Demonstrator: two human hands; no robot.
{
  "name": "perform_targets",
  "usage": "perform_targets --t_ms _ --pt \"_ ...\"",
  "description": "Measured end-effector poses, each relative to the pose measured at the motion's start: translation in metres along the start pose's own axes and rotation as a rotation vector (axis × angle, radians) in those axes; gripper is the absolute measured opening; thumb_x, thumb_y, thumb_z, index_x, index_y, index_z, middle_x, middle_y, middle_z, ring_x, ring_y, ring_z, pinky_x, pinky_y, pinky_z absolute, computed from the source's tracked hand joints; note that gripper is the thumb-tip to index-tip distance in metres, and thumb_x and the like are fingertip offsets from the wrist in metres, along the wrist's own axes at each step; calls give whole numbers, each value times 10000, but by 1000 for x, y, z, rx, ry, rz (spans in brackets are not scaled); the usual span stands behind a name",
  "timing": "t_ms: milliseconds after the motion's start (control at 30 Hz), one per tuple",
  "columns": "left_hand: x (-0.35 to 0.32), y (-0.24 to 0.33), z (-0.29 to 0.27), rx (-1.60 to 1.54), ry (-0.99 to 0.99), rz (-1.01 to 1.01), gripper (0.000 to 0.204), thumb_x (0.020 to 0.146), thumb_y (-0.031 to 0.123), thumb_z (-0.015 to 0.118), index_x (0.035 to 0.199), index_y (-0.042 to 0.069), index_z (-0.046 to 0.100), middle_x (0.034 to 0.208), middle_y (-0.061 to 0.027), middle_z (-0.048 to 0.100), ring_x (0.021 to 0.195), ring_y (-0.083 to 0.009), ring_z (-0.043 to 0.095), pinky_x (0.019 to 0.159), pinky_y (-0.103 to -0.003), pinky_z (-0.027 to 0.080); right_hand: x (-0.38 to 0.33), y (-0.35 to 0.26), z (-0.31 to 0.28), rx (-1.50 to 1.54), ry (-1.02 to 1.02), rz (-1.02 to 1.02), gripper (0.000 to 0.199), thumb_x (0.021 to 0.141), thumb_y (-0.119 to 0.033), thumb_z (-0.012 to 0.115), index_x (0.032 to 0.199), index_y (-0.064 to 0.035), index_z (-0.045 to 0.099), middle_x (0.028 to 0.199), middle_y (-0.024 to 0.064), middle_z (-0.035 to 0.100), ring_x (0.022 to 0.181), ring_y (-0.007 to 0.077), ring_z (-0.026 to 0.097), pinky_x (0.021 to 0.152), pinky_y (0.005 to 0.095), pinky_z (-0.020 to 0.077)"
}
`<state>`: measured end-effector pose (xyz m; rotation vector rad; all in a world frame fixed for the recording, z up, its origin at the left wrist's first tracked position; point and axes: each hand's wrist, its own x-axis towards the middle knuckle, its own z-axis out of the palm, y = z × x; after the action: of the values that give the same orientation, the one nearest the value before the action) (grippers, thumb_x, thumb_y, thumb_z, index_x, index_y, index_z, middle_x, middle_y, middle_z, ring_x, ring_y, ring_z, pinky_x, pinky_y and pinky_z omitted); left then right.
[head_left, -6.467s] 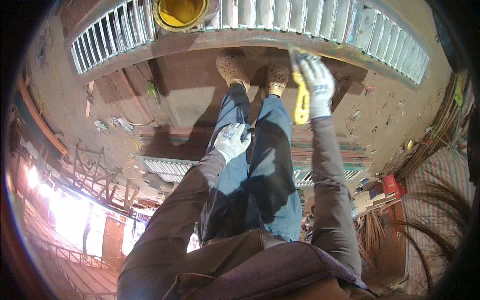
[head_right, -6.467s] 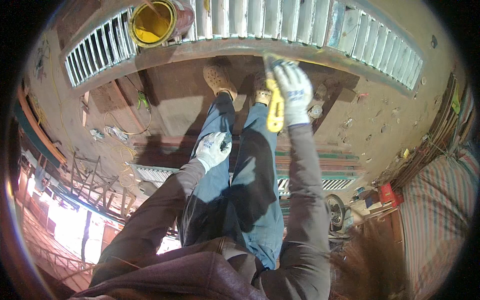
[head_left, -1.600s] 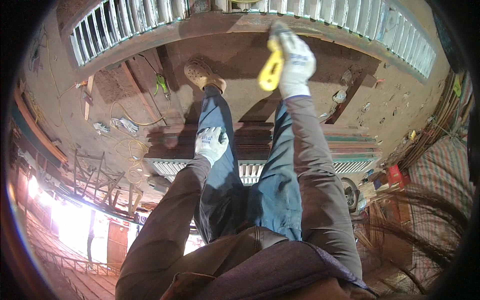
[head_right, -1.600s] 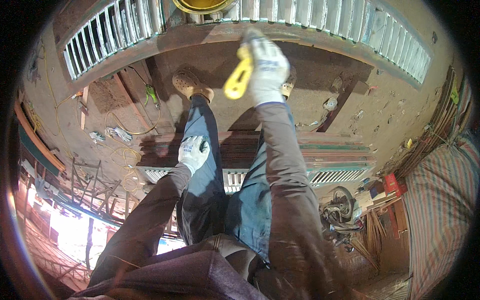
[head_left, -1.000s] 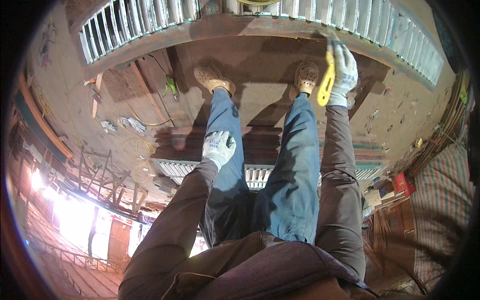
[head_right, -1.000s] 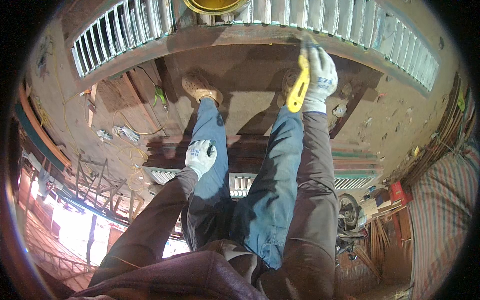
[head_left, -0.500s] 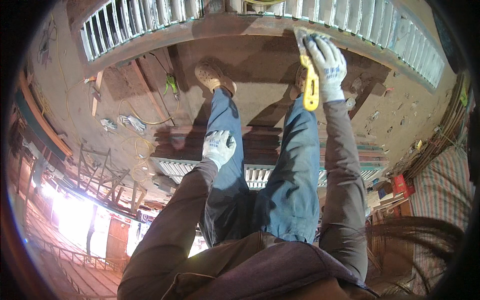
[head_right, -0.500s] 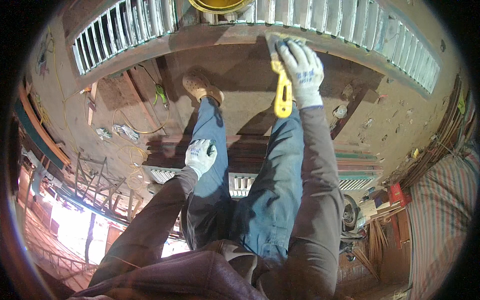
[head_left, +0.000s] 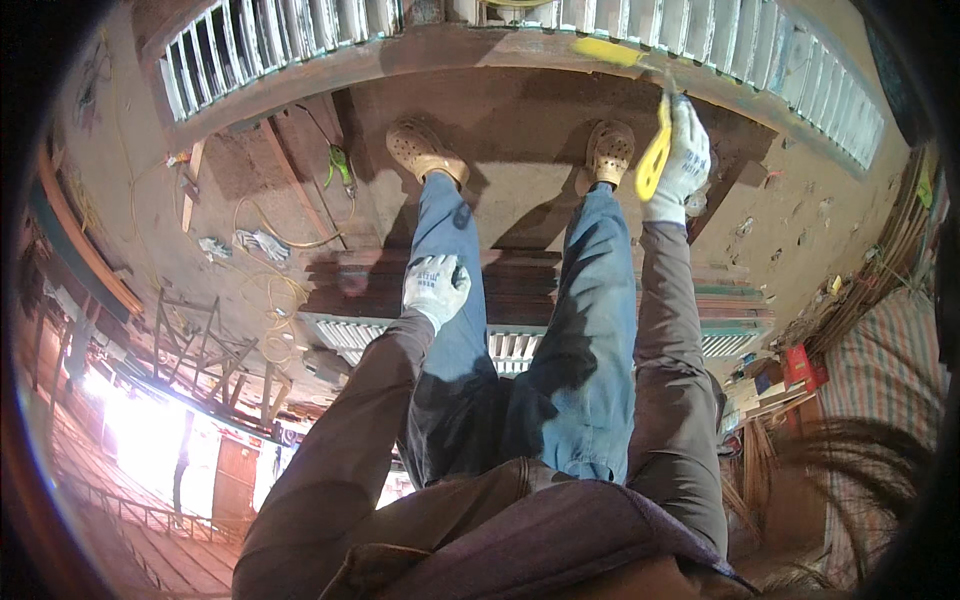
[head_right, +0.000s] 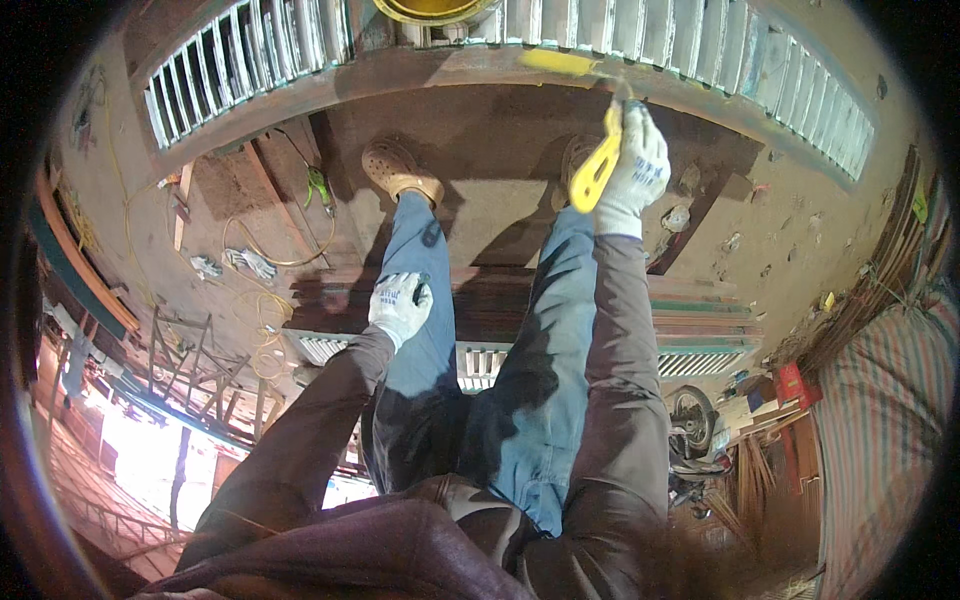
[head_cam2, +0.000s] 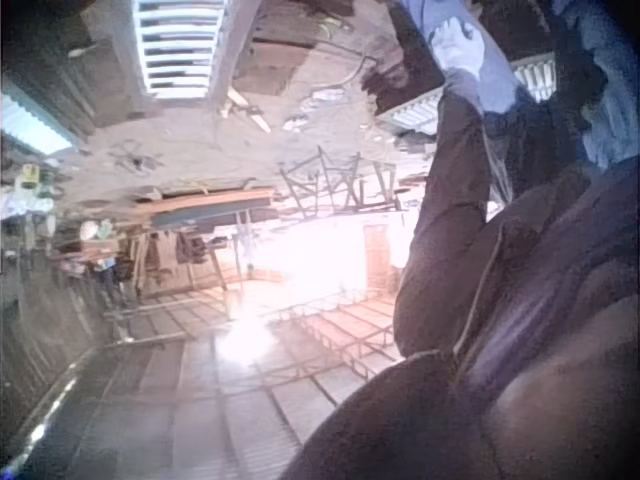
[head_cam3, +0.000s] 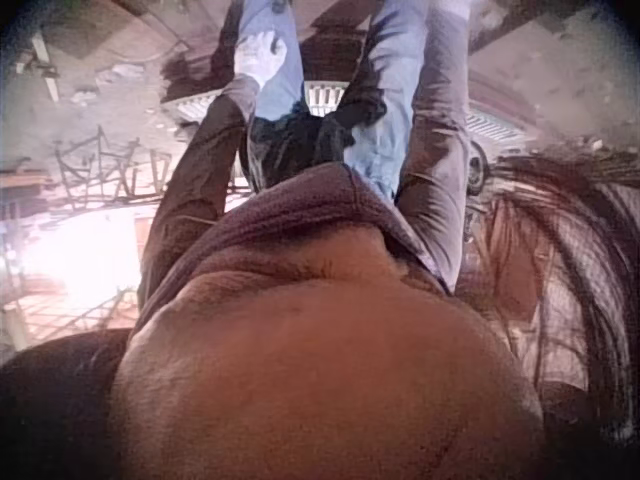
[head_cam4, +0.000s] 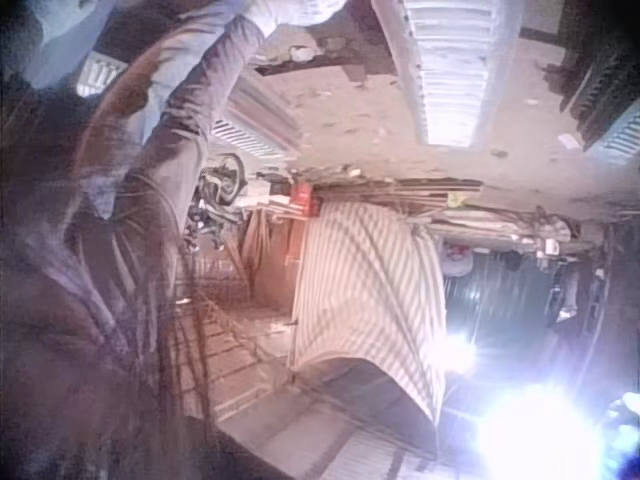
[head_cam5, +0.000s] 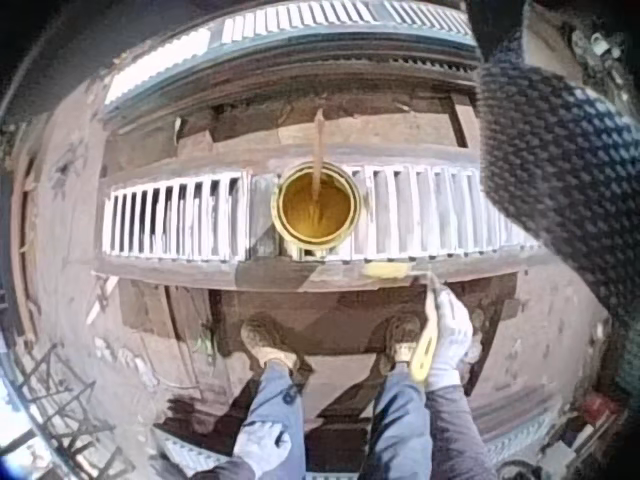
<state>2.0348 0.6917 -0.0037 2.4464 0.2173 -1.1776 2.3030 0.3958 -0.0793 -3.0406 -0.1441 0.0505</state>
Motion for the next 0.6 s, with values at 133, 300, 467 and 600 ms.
perform_targets --t_ms 133,300,467,600 --pt "5 -6 4 -20 75 21 186 793 238 600 872 72 631 837 -120 656 842 -325 627 783 -448 490 11 -26 21 -42 -66 94 443 870 -79 540 1291 -205 597 1277 4 618 1110 174 602 958 302 495" --pt "6 -9 2 -100 36 26 183 798 236 598 881 79 643 836 -117 660 838 -321 630 786 -447 490 3 -99 17 37 42 -113 429 812 -136 589 1241 -147 606 1237 74 609 1086 253 590 885 395 484" --pt "4 -11 -10 4 -104 -15 249 800 267 610 980 99 645 937 -111 663 931 -305 620 832 -442 480 0 -177 4 204 -214 -288 375 809 -162 588 1183 -167 624 1202 54 617 1091 251 591 880 409 484" --pt "1 -17 -4 -108 31 -14 240 809 258 590 955 76 647 913 -114 663 910 -308 625 814 -441 485 -4 -135 5 411 -110 -256 411 823 -104 565 1224 -161 630 1201 58 644 1096 232 613 968 366 491"
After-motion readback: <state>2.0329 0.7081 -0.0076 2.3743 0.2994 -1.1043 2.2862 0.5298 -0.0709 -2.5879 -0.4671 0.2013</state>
